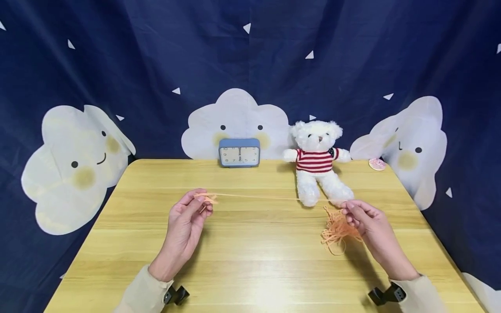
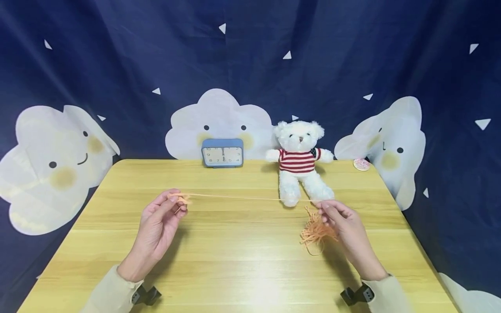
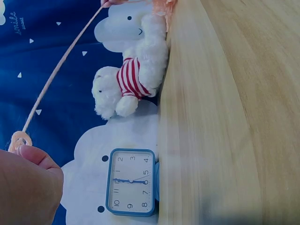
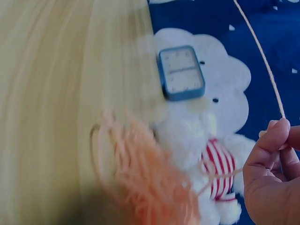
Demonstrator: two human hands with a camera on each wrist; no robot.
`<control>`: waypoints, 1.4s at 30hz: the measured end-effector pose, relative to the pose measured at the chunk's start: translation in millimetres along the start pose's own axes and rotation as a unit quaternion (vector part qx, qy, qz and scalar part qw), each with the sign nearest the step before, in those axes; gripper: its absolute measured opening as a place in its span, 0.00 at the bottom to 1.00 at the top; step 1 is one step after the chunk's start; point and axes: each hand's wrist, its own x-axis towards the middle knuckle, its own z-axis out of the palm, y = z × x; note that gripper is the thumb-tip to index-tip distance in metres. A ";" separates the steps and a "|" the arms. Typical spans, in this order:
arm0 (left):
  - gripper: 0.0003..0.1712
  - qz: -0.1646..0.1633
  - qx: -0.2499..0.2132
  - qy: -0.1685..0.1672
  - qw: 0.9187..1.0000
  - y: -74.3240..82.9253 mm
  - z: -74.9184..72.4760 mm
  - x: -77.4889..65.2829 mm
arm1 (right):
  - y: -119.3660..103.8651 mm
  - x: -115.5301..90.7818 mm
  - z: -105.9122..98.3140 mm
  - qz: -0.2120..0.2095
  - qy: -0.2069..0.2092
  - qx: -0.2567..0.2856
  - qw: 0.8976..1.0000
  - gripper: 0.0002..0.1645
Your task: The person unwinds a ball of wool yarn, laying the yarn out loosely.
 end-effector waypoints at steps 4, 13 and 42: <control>0.09 0.001 -0.004 -0.008 1.000 -1.5 -1.0 0.5 | 0.7 -5.6 -18.6 -0.004 0.017 0.010 1.000 0.16; 0.09 -0.012 -0.004 -0.035 0.999 -5.6 -0.1 0.8 | -1.9 -7.2 -38.4 -0.024 0.022 0.026 0.999 0.17; 0.17 0.026 -0.020 -0.054 0.998 0.4 -7.0 1.1 | 8.7 -5.1 -94.3 0.055 0.062 -0.064 0.995 0.16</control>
